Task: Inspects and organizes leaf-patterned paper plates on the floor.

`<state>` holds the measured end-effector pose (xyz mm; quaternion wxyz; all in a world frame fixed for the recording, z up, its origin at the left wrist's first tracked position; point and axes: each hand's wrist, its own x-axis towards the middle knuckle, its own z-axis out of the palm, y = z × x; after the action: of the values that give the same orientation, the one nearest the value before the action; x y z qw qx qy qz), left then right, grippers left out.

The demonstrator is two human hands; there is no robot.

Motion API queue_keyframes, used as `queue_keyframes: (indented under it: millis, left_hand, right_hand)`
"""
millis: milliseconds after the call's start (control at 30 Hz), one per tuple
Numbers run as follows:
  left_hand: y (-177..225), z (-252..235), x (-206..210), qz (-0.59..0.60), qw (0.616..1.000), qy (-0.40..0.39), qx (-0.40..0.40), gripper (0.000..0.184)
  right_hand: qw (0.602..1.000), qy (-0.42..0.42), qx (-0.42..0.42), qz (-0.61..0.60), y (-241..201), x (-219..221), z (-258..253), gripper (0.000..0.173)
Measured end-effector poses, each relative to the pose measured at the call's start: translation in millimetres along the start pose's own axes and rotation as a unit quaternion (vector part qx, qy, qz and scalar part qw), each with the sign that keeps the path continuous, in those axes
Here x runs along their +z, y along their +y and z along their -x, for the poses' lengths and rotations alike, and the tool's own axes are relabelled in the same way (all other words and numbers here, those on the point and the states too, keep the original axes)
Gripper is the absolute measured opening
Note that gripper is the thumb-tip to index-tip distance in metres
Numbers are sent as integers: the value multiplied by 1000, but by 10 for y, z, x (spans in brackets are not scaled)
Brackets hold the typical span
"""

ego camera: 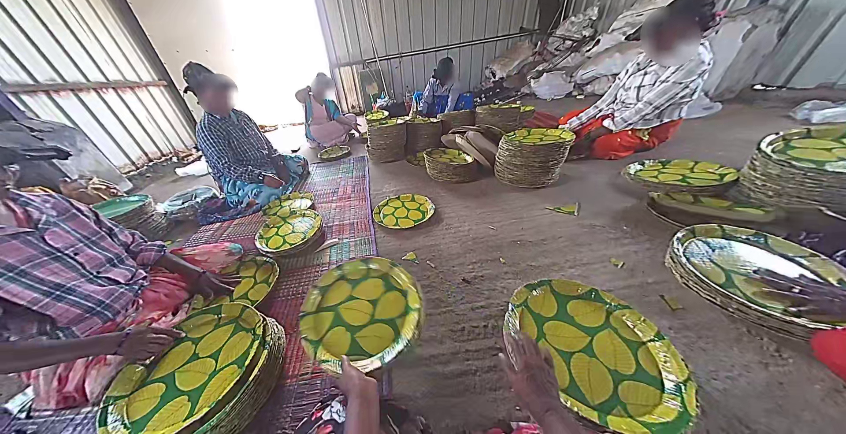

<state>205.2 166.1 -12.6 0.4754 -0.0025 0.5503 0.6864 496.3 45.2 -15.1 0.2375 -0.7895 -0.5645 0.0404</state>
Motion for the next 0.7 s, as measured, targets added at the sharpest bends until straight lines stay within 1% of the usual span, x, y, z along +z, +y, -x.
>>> queue_keyframes:
  millis: [67,100,133,167,200,233,300,367,467,500,533,567,600,633,667,700]
  left_hand:
    - [61,-102,-32,24,999,29,-8,59]
    - [50,-140,-44,29,999,33,-17,56]
    - [23,-163,-34,33,999,24,-33,53]
    - [-19,-176,-17,31,998,13,-56,51]
    - [-79,-186,-5,15,997,4,-80,48]
    - [-138,-191,-8,-6,994,-4,-106,47]
    - [-212,-122,46,-66,986,-36,-150,48]
    - [-201,43,92,-121,973,-85,-179,54]
    - [-299,372,187,-186,944,-152,-228,56]
    - [-298,545,230,-204,931,-191,-237,55]
    - [-248,747,295,-221,915,-248,-230,51]
    - [-162,969,348,-237,893,-322,-206,46]
    - [-39,1178,377,-237,857,-423,-173,44]
    - [121,1362,380,-216,801,-541,-137,44]
    - [303,1534,378,-181,731,-649,-105,44]
    - [486,1692,381,-139,653,-740,-82,45]
  right_hand:
    - [991,-62,110,32,96,-38,-82,77]
    - [983,-92,152,45,190,24,-105,85]
    - [975,-117,180,60,324,137,-135,88]
    - [970,-131,190,80,477,299,-145,89]
    - [969,-128,192,93,578,439,-137,90]
    - [967,-129,199,95,564,477,-126,89]
    - [955,-169,225,89,362,300,-182,83]
    - [953,-171,235,86,285,294,-220,82]
    - [948,-174,244,102,271,321,-264,82]
    - [949,-173,246,99,263,326,-268,82]
    - [949,-171,248,98,254,332,-290,81]
    - [946,-179,250,104,247,330,-304,81]
    - [943,-187,252,112,246,318,-319,81]
    - [941,-193,254,114,239,309,-329,80]
    - [940,-197,256,112,228,306,-339,80]
    - [941,-191,258,105,228,320,-370,80]
